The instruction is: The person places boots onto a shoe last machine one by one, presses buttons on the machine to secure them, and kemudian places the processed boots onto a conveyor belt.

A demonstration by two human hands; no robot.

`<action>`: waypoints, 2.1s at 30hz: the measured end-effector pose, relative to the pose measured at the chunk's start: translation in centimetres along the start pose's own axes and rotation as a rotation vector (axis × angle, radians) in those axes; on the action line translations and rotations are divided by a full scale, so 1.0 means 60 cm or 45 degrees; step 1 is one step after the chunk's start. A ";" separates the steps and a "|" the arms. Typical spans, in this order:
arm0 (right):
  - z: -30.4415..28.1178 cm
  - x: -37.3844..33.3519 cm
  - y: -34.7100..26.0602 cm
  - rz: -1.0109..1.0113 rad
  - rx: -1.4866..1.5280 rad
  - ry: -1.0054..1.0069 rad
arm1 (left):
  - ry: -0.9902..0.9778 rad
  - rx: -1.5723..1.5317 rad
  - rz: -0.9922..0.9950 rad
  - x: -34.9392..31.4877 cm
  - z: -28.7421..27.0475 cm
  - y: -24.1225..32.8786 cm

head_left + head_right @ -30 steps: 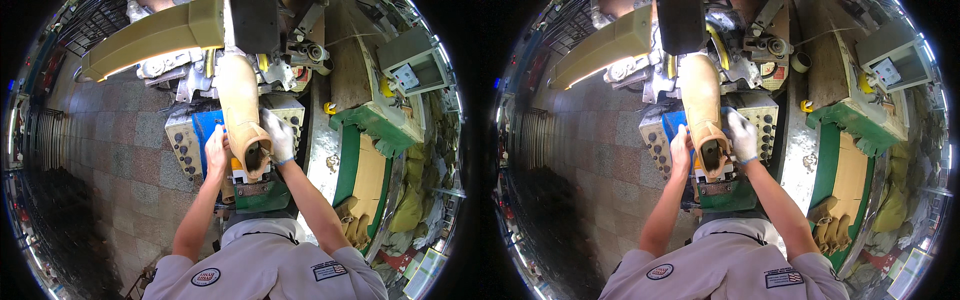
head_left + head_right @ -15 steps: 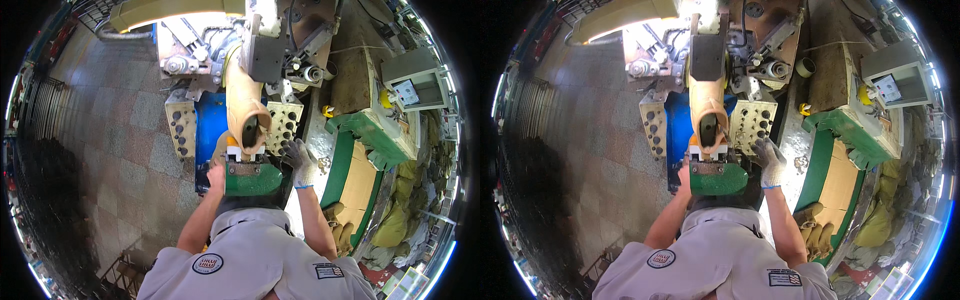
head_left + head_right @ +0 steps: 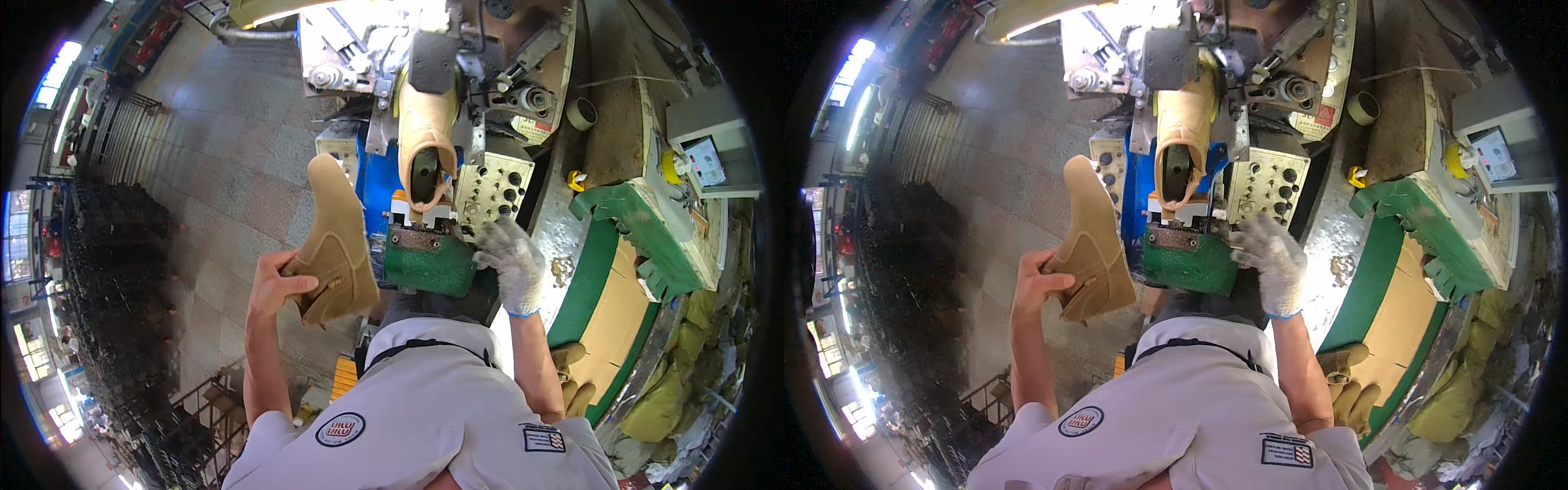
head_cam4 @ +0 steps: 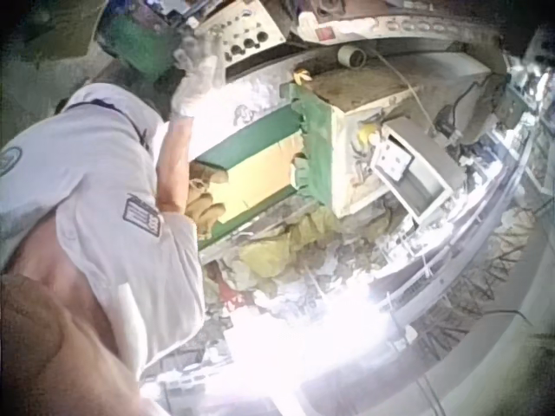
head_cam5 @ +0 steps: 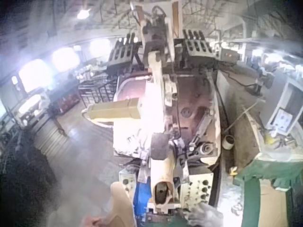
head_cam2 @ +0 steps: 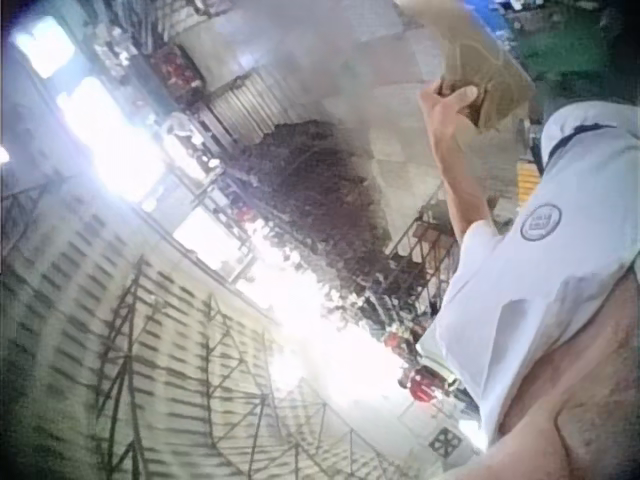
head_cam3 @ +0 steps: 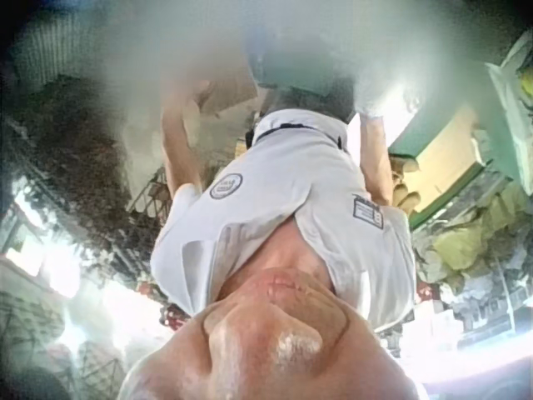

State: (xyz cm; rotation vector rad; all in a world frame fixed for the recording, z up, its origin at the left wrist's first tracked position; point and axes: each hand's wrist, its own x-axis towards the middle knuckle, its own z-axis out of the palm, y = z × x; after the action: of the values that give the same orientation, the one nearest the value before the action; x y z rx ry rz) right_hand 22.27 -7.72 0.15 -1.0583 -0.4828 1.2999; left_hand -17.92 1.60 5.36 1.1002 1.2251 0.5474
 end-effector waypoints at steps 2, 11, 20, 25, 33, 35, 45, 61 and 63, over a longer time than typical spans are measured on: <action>0.054 0.001 -0.007 -0.015 0.141 -0.228 | -0.218 -0.197 0.118 0.003 0.017 0.011; -0.071 -0.008 -0.029 0.163 0.842 -0.123 | 0.462 0.247 0.322 0.100 0.303 0.055; -0.525 -0.124 -0.038 0.159 -0.400 0.955 | 0.457 0.581 0.426 0.259 0.325 0.062; -0.809 -0.192 0.016 0.819 -1.520 1.445 | 0.535 0.761 0.580 0.236 0.418 0.088; -0.819 -0.208 0.081 1.397 -1.986 0.979 | 0.740 1.257 0.587 0.239 0.388 0.092; -0.809 -0.194 0.062 1.216 -1.973 1.115 | 0.600 1.080 0.683 0.256 0.353 0.083; -0.309 -0.039 -0.014 -0.182 -0.280 0.355 | 0.380 -0.426 0.145 0.119 0.302 0.049; -0.072 -0.085 -0.140 -0.254 0.445 -0.035 | -0.565 -0.133 0.623 0.103 0.423 0.084; -0.071 -0.096 -0.134 -0.267 0.407 -0.014 | -0.697 -0.228 0.638 0.097 0.467 0.114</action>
State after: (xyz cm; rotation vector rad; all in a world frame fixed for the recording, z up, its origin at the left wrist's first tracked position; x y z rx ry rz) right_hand 28.50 -13.94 6.35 -0.7150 -0.3684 1.1510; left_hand 11.32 -0.98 7.35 1.2970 0.4137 0.6596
